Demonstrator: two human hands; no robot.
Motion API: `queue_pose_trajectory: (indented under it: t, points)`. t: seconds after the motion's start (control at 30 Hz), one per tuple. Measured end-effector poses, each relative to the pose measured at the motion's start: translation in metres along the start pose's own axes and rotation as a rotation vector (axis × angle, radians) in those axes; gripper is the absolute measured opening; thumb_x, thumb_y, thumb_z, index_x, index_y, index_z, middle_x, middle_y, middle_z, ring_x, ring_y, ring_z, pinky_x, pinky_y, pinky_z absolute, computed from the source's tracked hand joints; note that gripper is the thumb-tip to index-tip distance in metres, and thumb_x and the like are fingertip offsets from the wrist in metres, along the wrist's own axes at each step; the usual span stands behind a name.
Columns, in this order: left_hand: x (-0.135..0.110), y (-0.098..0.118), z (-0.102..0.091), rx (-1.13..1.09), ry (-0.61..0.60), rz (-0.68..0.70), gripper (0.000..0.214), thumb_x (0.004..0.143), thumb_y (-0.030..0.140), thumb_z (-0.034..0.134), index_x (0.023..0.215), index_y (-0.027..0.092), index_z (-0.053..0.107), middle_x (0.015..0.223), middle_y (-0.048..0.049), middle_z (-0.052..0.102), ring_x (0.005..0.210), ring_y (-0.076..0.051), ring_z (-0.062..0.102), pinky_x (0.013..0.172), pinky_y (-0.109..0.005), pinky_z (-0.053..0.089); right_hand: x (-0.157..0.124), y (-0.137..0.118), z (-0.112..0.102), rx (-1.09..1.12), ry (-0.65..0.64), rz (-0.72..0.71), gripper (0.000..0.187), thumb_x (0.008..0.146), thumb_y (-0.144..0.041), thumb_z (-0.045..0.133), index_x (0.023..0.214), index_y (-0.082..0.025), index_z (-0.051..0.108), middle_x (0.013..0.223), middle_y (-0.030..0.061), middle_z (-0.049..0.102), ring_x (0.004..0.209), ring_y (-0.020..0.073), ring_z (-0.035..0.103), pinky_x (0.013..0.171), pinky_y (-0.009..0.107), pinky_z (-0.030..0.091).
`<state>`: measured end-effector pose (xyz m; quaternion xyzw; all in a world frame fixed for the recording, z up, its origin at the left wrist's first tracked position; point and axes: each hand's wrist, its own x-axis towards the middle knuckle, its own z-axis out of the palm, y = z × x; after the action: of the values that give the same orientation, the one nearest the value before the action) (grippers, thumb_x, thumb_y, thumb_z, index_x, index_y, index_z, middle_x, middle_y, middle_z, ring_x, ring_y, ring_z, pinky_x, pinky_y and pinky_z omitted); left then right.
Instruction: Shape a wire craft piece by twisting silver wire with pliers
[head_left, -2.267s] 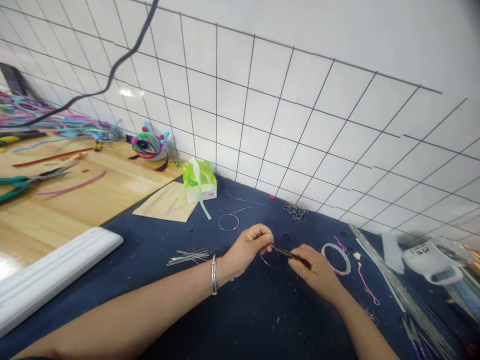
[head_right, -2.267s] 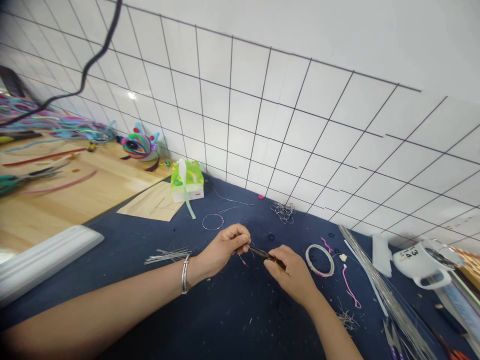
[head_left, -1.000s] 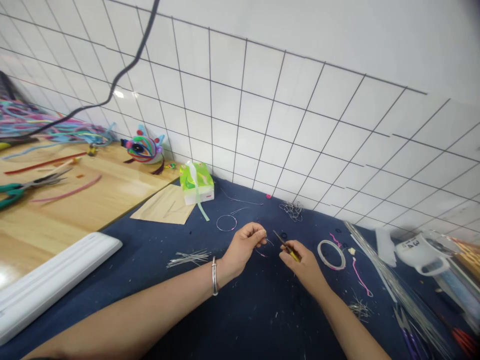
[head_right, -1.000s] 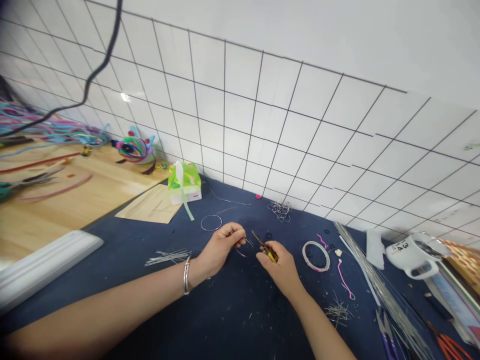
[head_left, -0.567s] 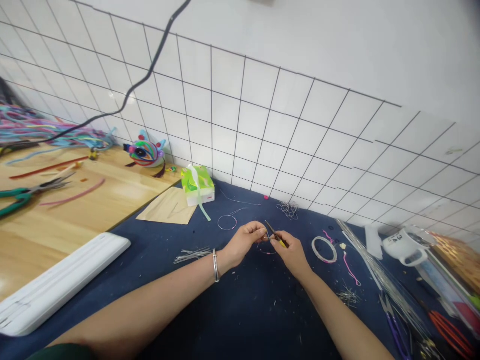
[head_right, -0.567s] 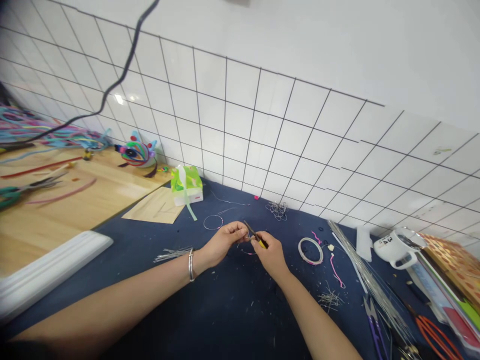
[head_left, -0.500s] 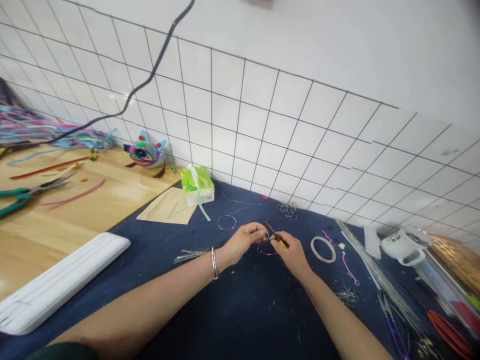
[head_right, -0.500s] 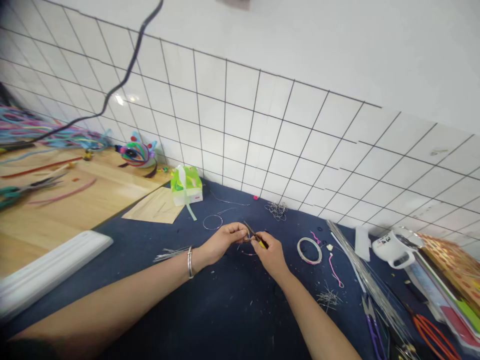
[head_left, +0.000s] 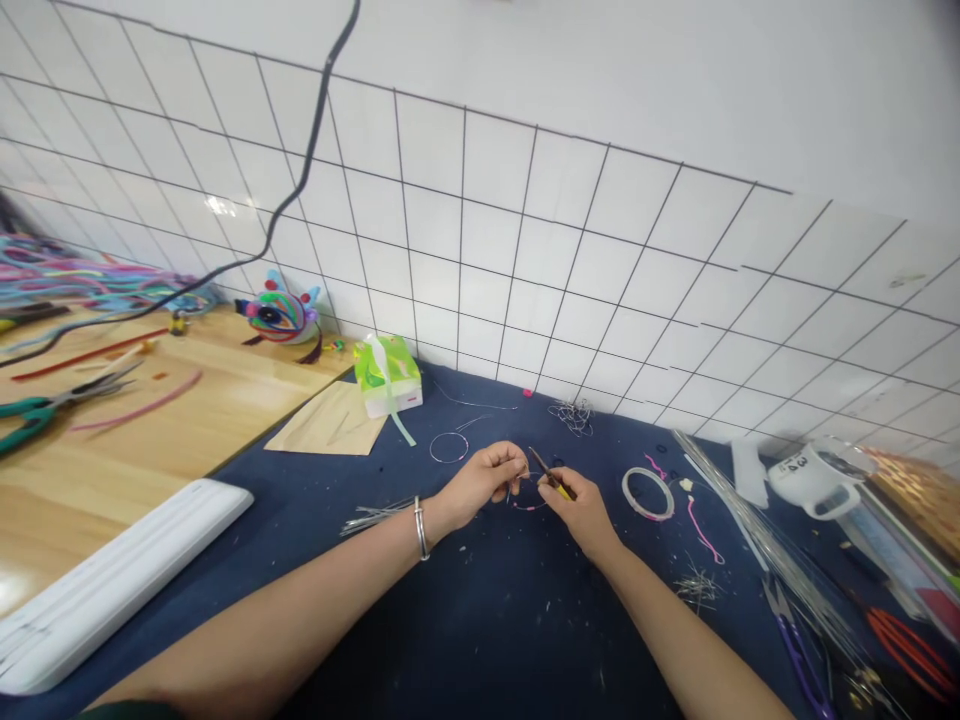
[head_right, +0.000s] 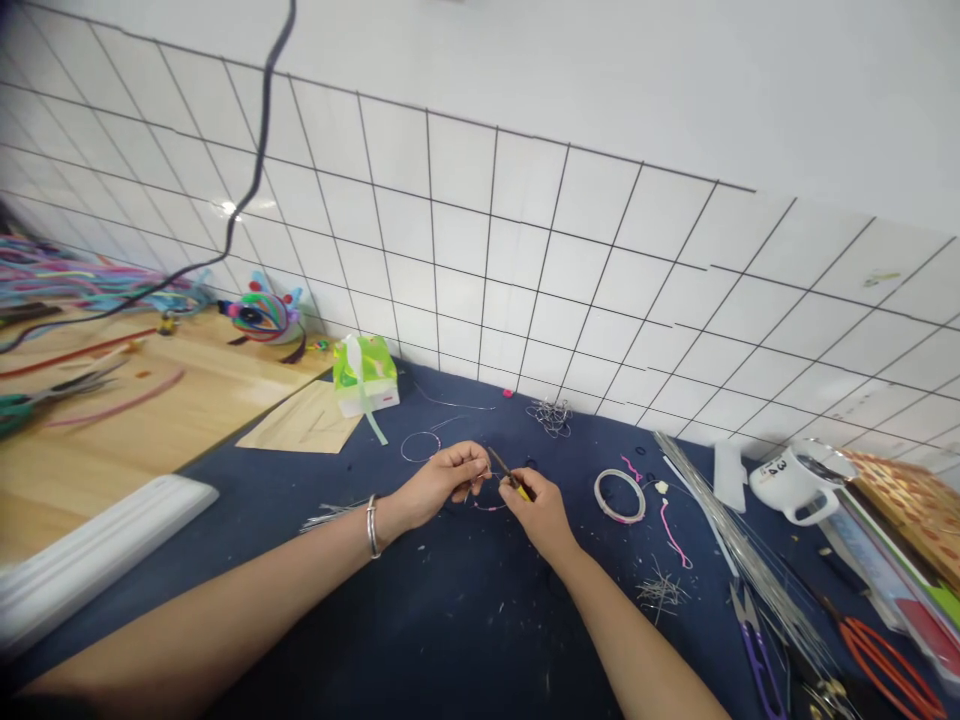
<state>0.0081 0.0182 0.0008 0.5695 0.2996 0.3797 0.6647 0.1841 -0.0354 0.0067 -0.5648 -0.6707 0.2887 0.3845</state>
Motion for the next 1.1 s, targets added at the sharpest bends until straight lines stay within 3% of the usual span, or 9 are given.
queue_pose_trajectory:
  t: [0.2, 0.37, 0.53, 0.73, 0.93, 1.1]
  points:
    - [0.004, -0.002, -0.002, 0.066, 0.144, 0.121, 0.020, 0.083, 0.035, 0.045, 0.081, 0.015, 0.050, 0.068, 0.0008, 0.053, 0.054, -0.007, 0.047, 0.048, -0.017, 0.034, 0.002, 0.009, -0.002, -0.106, 0.040, -0.039, 0.025, 0.080, -0.040, 0.049, 0.091, -0.019, 0.059, 0.080, 0.0014, 0.058, 0.073, 0.0136, 0.052, 0.068, 0.024, 0.041]
    - [0.003, 0.000, -0.005, 0.321, 0.275, 0.271, 0.016, 0.085, 0.027, 0.040, 0.082, 0.016, 0.051, 0.067, 0.0021, 0.051, 0.057, -0.008, 0.046, 0.054, -0.019, 0.037, 0.002, 0.012, -0.006, -0.367, 0.079, -0.191, 0.022, 0.081, -0.038, 0.048, 0.090, -0.020, 0.058, 0.078, 0.0023, 0.056, 0.072, 0.0143, 0.052, 0.067, 0.026, 0.041]
    - [-0.001, 0.003, -0.008, 0.598, 0.289, 0.462, 0.019, 0.087, 0.022, 0.037, 0.082, 0.018, 0.054, 0.070, 0.0007, 0.052, 0.064, -0.010, 0.048, 0.063, -0.022, 0.040, 0.002, 0.015, -0.011, -0.566, 0.112, -0.363, 0.022, 0.081, -0.035, 0.050, 0.095, -0.019, 0.057, 0.087, 0.0063, 0.057, 0.086, 0.0186, 0.052, 0.079, 0.031, 0.041]
    - [-0.001, -0.001, -0.012, 0.766, 0.212, 0.613, 0.018, 0.088, 0.019, 0.036, 0.088, 0.018, 0.054, 0.078, -0.0023, 0.053, 0.072, -0.012, 0.050, 0.070, -0.025, 0.042, 0.003, 0.012, -0.017, -0.568, 0.178, -0.304, 0.021, 0.082, -0.035, 0.048, 0.094, -0.020, 0.056, 0.086, 0.0060, 0.057, 0.081, 0.0174, 0.052, 0.074, 0.030, 0.043]
    - [0.001, -0.004, -0.015, 0.793, 0.227, 0.672, 0.017, 0.087, 0.018, 0.037, 0.090, 0.018, 0.054, 0.084, -0.0042, 0.056, 0.081, -0.013, 0.052, 0.075, -0.027, 0.043, 0.001, 0.003, -0.019, -0.618, 0.136, -0.413, 0.021, 0.081, -0.034, 0.050, 0.094, -0.019, 0.056, 0.086, 0.0065, 0.057, 0.083, 0.0182, 0.052, 0.075, 0.031, 0.042]
    - [0.000, -0.002, -0.014, 0.791, 0.228, 0.620, 0.018, 0.087, 0.019, 0.037, 0.090, 0.019, 0.055, 0.085, -0.0046, 0.057, 0.082, -0.014, 0.053, 0.077, -0.027, 0.043, 0.001, 0.000, -0.019, -0.707, 0.134, -0.449, 0.020, 0.083, -0.033, 0.048, 0.093, -0.018, 0.057, 0.083, 0.0070, 0.056, 0.081, 0.0179, 0.051, 0.074, 0.031, 0.040]
